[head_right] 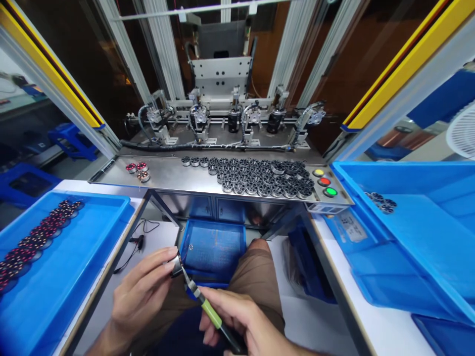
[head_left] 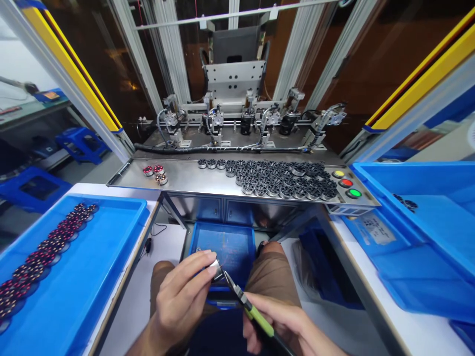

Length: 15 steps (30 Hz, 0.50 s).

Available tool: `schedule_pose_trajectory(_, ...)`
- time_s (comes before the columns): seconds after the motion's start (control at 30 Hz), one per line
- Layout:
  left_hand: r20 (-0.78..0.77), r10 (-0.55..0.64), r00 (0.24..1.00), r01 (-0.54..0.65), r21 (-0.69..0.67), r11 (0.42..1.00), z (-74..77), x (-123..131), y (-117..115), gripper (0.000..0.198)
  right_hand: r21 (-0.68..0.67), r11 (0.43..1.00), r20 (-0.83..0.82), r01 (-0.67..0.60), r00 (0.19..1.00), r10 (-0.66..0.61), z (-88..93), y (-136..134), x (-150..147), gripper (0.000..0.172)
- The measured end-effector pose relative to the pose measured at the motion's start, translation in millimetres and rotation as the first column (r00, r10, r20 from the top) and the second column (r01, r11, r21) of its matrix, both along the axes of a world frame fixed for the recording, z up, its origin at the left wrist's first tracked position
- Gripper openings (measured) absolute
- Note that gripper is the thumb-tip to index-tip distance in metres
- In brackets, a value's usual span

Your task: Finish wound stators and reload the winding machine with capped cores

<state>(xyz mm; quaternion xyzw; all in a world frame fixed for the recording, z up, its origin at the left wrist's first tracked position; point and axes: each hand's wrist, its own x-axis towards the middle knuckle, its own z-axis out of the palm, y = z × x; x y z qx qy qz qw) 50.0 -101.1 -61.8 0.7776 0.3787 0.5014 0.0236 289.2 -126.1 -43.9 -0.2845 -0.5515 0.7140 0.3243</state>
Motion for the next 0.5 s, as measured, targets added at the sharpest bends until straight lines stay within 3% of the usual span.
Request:
schedule_pose_trajectory(0.23,0.134,-0.099,0.986,0.097,0.014,0.995,5.4,1.9,0.3,0.07,-0.002,1.0,-0.008,-0.021,1.0,0.021,3.6,0.4,-0.7,0.065)
schedule_pose_trajectory(0.5,0.157,-0.158,0.975,0.16,0.006,0.987,2.0,0.1,0.6,0.061,-0.073,0.996,-0.029,-0.042,0.999,0.04,2.6,1.2,-5.4,0.066)
